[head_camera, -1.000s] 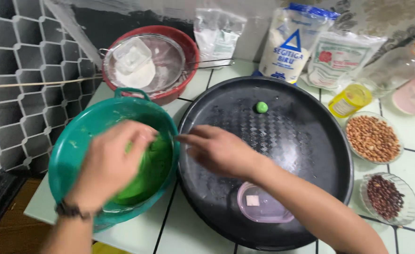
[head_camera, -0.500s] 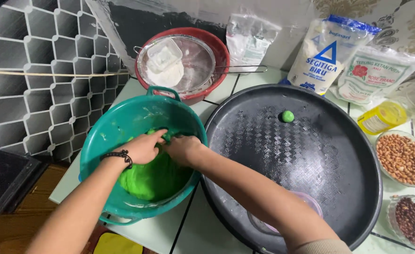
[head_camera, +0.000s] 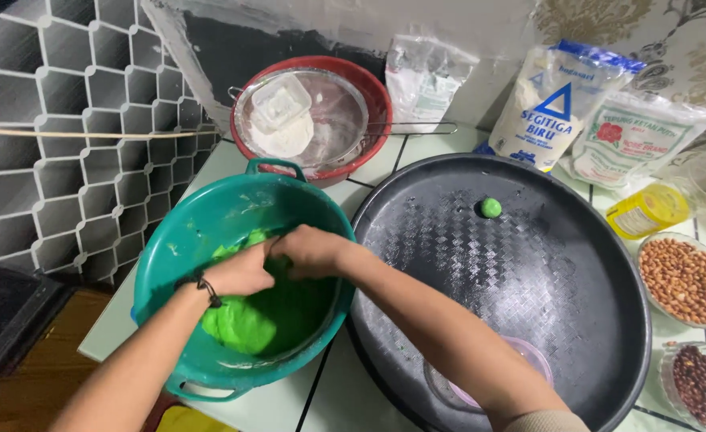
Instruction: Rolling small pieces of green dough into balls and placing them on a tray
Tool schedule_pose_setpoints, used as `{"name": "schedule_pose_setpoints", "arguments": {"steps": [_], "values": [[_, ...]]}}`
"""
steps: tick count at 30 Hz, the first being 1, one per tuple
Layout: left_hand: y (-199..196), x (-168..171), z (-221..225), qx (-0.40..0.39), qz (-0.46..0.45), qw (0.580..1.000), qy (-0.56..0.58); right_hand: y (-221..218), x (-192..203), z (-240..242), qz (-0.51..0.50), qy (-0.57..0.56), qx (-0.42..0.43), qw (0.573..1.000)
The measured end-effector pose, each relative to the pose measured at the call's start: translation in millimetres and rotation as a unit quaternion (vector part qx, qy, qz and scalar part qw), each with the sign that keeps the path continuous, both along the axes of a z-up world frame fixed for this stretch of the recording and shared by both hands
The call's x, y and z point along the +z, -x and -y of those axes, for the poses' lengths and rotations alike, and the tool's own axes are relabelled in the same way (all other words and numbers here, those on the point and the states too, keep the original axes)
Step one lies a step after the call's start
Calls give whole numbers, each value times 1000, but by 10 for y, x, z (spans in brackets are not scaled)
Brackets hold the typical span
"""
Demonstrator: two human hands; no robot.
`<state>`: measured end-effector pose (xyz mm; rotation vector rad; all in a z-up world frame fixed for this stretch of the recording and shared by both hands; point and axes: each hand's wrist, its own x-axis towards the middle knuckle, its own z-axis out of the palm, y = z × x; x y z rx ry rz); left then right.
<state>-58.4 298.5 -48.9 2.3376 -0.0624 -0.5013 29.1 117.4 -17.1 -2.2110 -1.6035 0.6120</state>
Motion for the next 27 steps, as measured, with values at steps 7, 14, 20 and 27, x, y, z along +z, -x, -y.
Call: {"name": "schedule_pose_setpoints", "arguments": {"steps": [7, 14, 20, 27], "values": [[-38, -413, -99, 11, -68, 996, 64, -123, 190, 77, -129, -66, -70, 987], [-137, -1175, -85, -45, 77, 995, 50, -23, 205, 88, -135, -7, -82, 987], [-121, -978, -233, -14, 15, 986, 163, -102, -776, -107, -62, -52, -164, 983], [-322, -1319, -360, -17, 16, 988, 152, 53, -430, -49, -35, 45, -83, 995]]}}
